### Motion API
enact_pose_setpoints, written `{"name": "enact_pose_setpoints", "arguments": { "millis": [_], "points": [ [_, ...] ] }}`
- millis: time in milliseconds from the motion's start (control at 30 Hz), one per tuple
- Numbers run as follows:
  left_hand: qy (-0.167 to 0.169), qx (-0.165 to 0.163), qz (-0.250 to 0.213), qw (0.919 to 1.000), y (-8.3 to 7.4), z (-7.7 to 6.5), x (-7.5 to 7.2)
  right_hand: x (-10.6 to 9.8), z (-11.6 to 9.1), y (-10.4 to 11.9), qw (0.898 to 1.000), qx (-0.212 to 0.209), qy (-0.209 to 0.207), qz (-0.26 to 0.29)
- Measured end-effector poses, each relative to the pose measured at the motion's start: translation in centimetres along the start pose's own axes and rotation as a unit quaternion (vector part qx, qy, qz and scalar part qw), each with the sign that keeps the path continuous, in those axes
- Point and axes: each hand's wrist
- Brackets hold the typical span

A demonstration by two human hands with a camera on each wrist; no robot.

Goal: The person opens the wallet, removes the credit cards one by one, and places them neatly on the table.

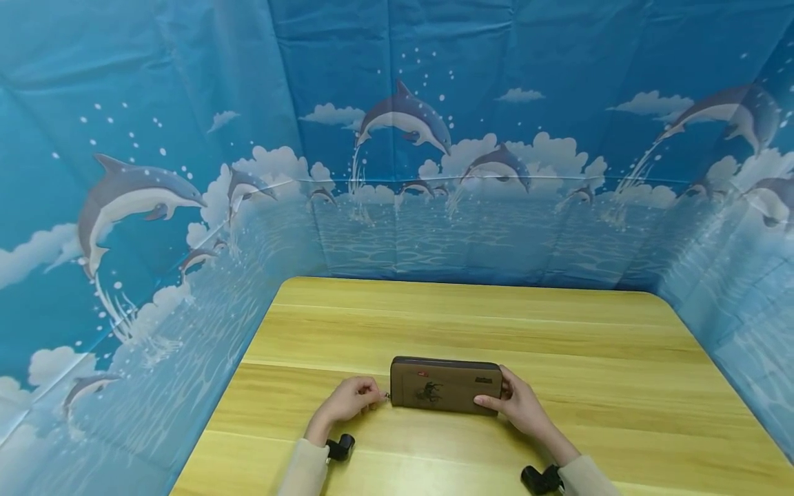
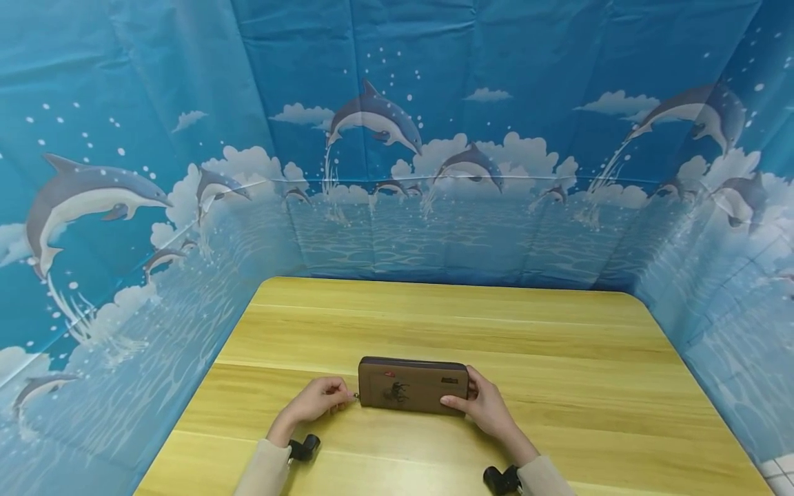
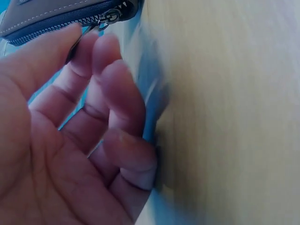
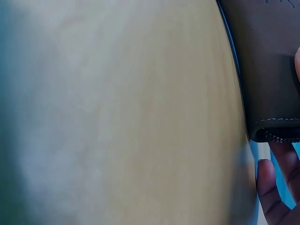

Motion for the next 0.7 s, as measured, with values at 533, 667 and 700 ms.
{"name": "enact_pose_setpoints", "arguments": {
  "millis": [533, 667, 700],
  "points": [
    [-0.028, 0.019, -0.066, 0.9973, -0.1, 0.0, 0.0, 0.1, 0.0, 0.0, 1.000, -0.018, -0.007, -0.017],
    [-0.036, 0.020, -0.068, 0.9968, -1.6, -0.5, -0.2, 0.1, -0.1, 0.0, 1.000, -0.013, -0.006, -0.015],
    [-0.037, 0.020, -0.070, 0.9966, -1.7, -0.5, -0.1, 0.1, -0.1, 0.1, 1.000, -0.014, -0.006, -0.019]
  ]
}}
Point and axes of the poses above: each hand's wrist, its own z-axis towards the middle knuckle, its own x-axis out of the palm, y = z × x, and after that the axes turned 14 degrees about y, right-handed
